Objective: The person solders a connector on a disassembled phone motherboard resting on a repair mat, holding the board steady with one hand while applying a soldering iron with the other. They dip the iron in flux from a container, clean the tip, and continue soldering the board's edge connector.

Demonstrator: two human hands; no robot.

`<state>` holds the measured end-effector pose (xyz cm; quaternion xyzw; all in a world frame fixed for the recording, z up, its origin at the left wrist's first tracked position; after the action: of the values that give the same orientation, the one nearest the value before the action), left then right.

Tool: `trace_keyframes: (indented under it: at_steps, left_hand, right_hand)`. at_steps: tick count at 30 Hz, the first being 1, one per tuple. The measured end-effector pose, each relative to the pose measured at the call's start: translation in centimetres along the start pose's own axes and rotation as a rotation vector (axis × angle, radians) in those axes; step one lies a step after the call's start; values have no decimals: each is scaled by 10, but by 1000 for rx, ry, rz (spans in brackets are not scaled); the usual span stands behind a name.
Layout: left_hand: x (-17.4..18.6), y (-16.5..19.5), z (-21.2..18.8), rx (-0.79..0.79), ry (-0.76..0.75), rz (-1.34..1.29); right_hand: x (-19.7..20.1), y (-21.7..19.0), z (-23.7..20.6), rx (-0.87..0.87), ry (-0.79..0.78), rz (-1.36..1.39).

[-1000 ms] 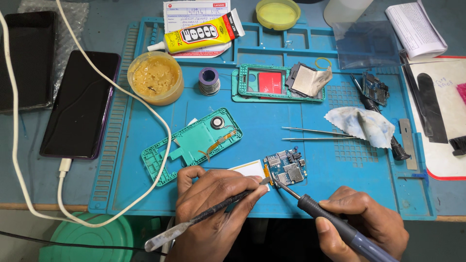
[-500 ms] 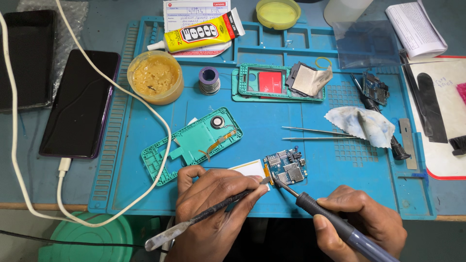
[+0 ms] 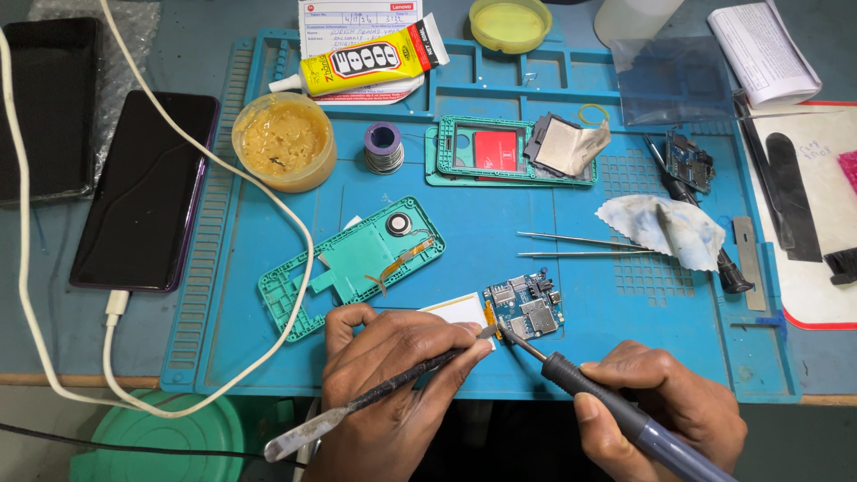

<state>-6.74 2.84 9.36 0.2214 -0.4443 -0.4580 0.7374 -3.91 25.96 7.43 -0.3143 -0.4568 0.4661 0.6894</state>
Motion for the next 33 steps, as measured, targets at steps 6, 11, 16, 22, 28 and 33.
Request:
trace_keyframes:
  at_steps: [6,11,16,22,28,33]
  left_hand:
    - [0,0,0,-21,-5,9]
    - [0,1,-1,-53,-13,13]
    - [0,0,-2,-44,-14,-15]
    - [0,-1,-2,-49,-17,-21]
    - [-1,0,-2,-59,-15,-5]
    - [-1,0,-2,-64,-20,-3]
  right_hand:
    - [2,0,0,24,16,20]
    - [2,1,-1,35,26,39]
    - [3,1,-1,8,12,15]
    - [2,-1,1,32,-1,44]
    - [3,0,0,19,14,48]
    - [3,0,0,27,7,31]
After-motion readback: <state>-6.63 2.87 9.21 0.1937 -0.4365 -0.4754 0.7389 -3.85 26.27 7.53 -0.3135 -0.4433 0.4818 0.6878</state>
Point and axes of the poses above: each hand's wrist, its own z-axis towards the middle knuckle, its own x-axis out of the back of the hand, y = z × x, the point moved 7 cm from there along z, towards the middle knuckle
